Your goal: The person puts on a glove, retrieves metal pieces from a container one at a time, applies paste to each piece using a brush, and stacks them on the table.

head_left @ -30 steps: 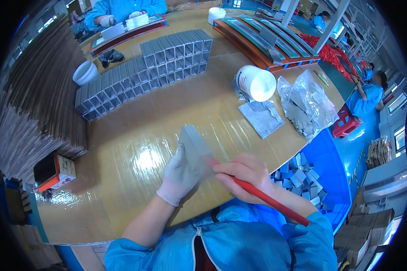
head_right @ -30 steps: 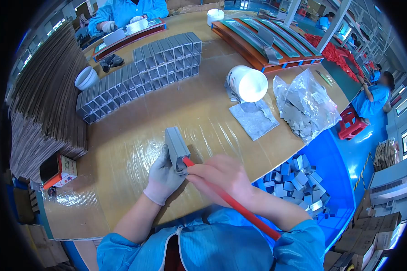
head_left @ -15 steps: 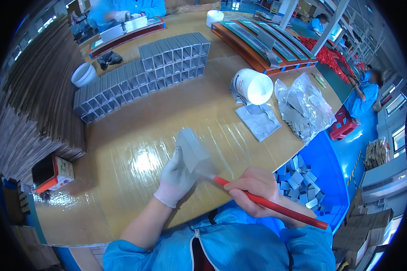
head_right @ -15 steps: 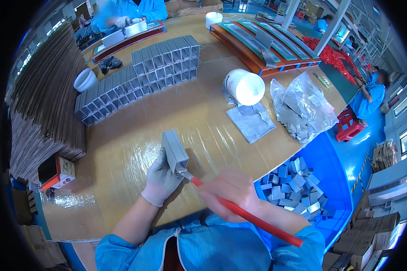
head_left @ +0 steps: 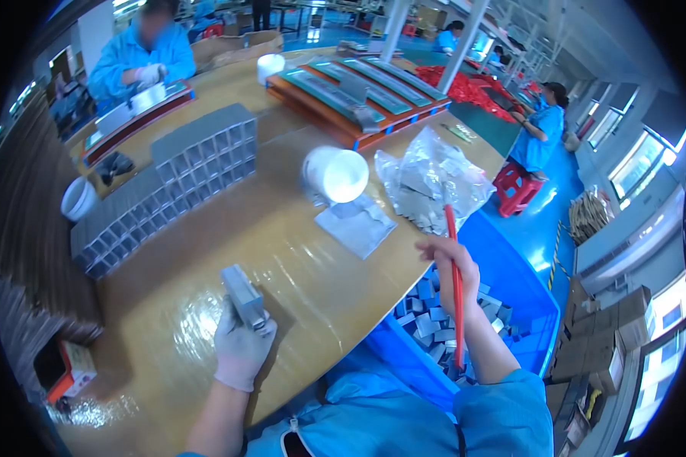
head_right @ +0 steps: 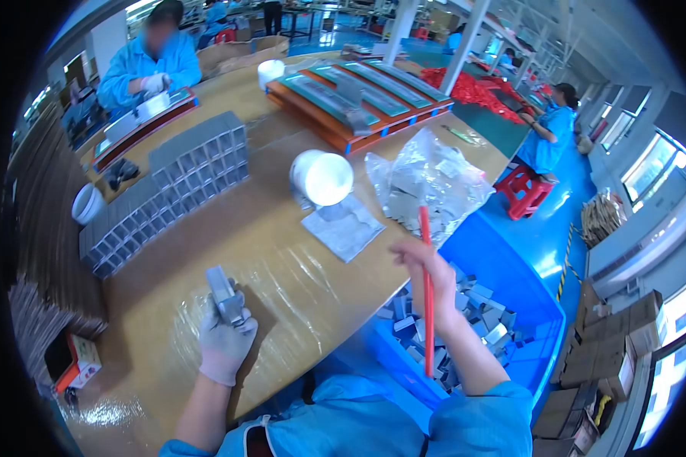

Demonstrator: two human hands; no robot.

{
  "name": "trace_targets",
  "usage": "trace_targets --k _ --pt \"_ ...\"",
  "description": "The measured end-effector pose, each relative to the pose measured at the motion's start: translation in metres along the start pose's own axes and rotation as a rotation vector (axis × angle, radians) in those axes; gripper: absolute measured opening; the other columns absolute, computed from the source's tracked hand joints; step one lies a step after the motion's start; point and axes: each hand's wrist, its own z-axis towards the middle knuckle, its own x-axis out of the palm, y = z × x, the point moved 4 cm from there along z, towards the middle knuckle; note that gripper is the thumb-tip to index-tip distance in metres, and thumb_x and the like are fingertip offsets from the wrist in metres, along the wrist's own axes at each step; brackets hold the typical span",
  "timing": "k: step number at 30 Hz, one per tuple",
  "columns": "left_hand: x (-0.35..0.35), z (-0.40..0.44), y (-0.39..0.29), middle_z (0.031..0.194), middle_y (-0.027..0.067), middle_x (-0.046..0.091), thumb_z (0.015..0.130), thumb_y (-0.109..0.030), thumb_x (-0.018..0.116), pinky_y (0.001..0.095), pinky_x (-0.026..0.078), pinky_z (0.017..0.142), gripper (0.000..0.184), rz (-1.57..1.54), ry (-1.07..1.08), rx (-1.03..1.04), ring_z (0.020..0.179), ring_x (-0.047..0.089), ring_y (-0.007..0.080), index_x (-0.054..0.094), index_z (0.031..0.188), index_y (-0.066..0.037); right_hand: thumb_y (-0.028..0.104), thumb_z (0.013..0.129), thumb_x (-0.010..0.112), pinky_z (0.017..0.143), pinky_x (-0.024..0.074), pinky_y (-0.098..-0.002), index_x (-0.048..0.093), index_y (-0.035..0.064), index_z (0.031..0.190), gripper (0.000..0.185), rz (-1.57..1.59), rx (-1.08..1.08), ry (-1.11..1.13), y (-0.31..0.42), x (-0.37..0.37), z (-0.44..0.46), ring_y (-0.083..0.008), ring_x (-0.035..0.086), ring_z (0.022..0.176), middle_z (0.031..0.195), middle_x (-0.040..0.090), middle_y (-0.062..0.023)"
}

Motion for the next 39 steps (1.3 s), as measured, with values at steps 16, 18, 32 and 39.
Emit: trace_targets --k 16,18,32,39 --pt "-0.005 -0.001 0.001 0.1 0.0098 0.063 0.1 -0.034 0.042 0.03 0.038 0.06 0.037 0.068 -0.043 0.009 0.068 0.053 0.0179 0.053 0.121 -0.006 0.023 0.085 0.065 0.08 0.0476 -0.0357 0.059 0.01 0.101 0.021 -0.985 -0.002 0.398 -0.16 -0.021 0.052 -0.0288 0.06 0.091 0.096 0.065 -0.0074" --pt "-0.005 -0.001 0.0 0.102 0.0105 0.061 0.1 -0.032 0.043 0.0292 0.04 0.06 0.038 0.083 -0.039 0.025 0.068 0.053 0.0173 0.049 0.127 -0.006 0.025 0.085 0.065 0.078 0.0483 -0.036 0.059 0.0103 0.1 0.021 -0.943 0.172 0.494 -0.171 -0.019 0.058 -0.0288 0.061 0.089 0.095 0.065 -0.0074" --pt "-0.01 0.001 0.0 0.098 0.0056 0.065 0.098 -0.032 0.047 0.0304 0.036 0.062 0.028 0.007 -0.09 -0.045 0.072 0.055 0.0185 0.06 0.113 -0.012 0.004 0.077 0.061 0.069 0.0493 -0.0365 0.055 0.0082 0.1 0.024 -0.864 -0.136 0.384 -0.148 0.002 0.036 -0.0293 0.059 0.079 0.081 0.061 -0.0111" --pt "-0.01 0.001 0.0 0.098 0.0045 0.065 0.098 -0.031 0.047 0.0303 0.036 0.062 0.027 0.025 -0.109 -0.062 0.072 0.055 0.0183 0.06 0.114 -0.013 0.006 0.077 0.063 0.064 0.0482 -0.0368 0.053 0.0074 0.098 0.023 -0.79 -0.304 0.313 -0.111 0.032 -0.002 -0.028 0.057 0.074 0.073 0.055 -0.0094"
